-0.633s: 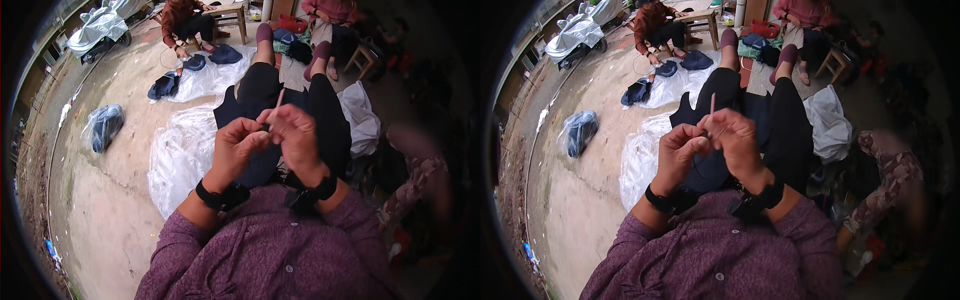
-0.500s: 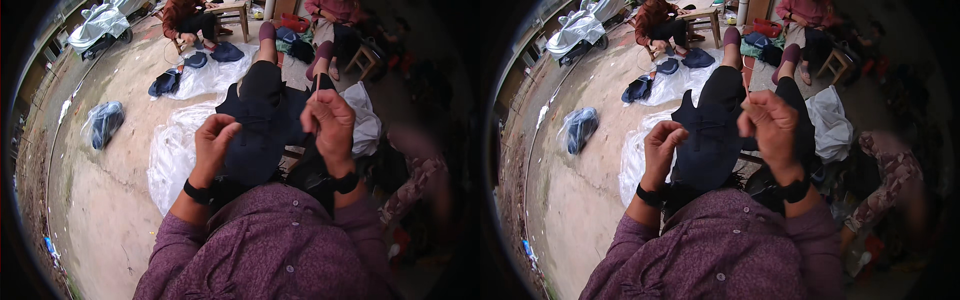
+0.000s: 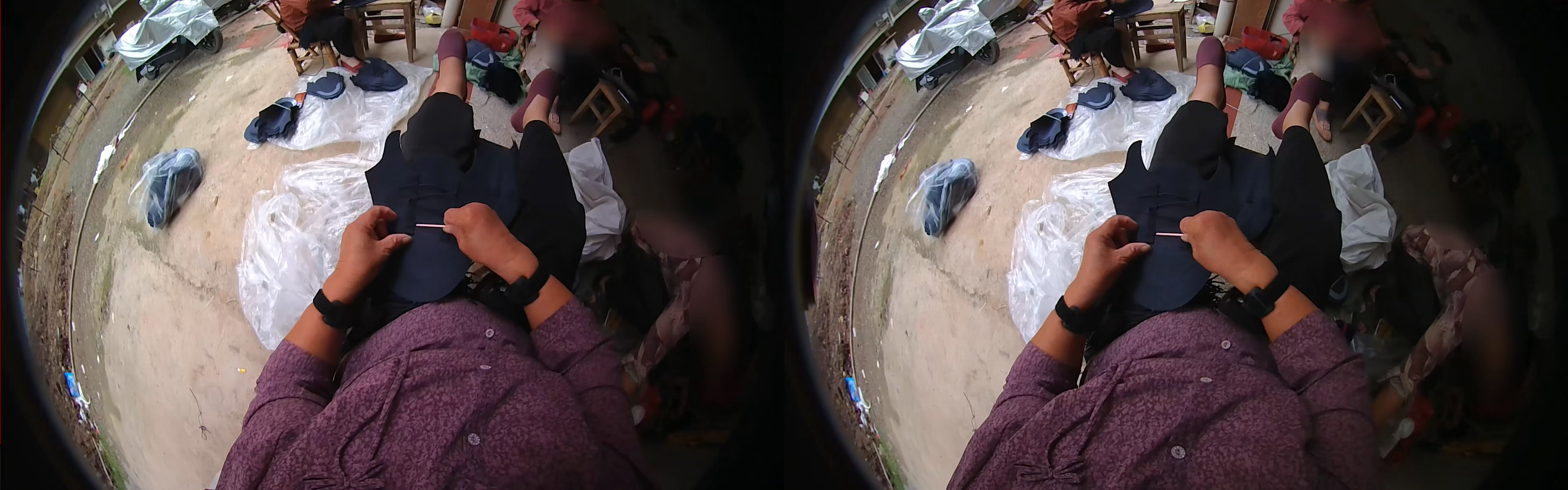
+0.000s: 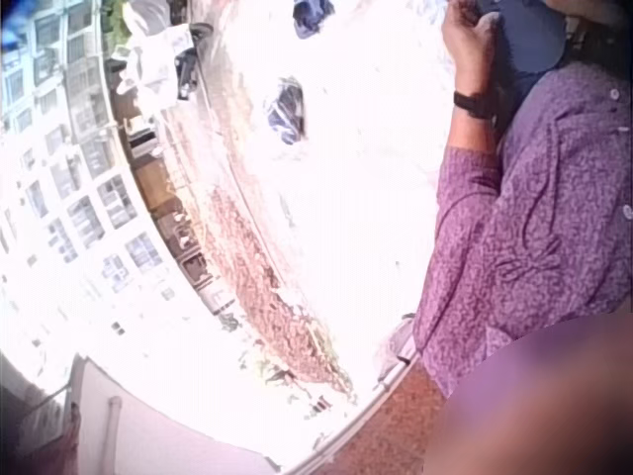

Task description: The recorder is hand-stitching a piece of dark footwear material using a needle and thread.

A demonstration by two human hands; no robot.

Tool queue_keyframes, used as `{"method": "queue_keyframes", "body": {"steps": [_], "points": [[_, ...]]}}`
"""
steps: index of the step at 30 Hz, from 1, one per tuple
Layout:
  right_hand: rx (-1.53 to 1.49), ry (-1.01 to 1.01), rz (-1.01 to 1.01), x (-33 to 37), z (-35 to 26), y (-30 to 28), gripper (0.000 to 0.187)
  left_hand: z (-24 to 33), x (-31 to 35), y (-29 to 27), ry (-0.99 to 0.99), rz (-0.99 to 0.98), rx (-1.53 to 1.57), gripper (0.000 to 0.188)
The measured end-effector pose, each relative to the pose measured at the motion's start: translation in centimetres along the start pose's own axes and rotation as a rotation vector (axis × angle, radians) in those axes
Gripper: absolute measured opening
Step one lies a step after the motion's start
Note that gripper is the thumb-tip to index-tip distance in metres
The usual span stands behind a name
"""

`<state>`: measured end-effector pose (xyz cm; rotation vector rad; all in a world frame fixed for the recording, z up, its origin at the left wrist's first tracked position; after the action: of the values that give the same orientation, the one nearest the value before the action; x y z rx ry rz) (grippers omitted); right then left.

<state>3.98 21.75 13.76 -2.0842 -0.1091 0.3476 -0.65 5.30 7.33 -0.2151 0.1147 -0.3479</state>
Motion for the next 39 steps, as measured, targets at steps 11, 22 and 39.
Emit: {"method": "queue_keyframes", "body": {"steps": [11, 22, 39], "points": [[-0.318, 0.027, 0.037, -1.3, 1.2, 2.8, 0.011, 1.2, -0.7, 3.2, 0.089, -0.154, -0.046, 0.027], [0.190, -0.108, 0.210, -0.2, -2.9, 2.6, 0.021, 1.5, -1.5, 2.8, 0.385, -0.231, -0.377, 0.004], [0.327, -0.079, -0.143, -1.2, -1.7, 4.5, 0.028, -1.9, -1.1, 0.4, -0.021, -0.308, 0.059, 0.015]]}}
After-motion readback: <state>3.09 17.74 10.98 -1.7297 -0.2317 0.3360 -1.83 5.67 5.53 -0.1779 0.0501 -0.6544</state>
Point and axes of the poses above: each hand's wrist, its own x-axis away from the middle knuckle, its own y-axis out of the palm, z = x × y, the point moved 9 cm from there along -x, towards the middle knuckle, and after that the axes turned 1 degree about x, right-handed, at the moved point
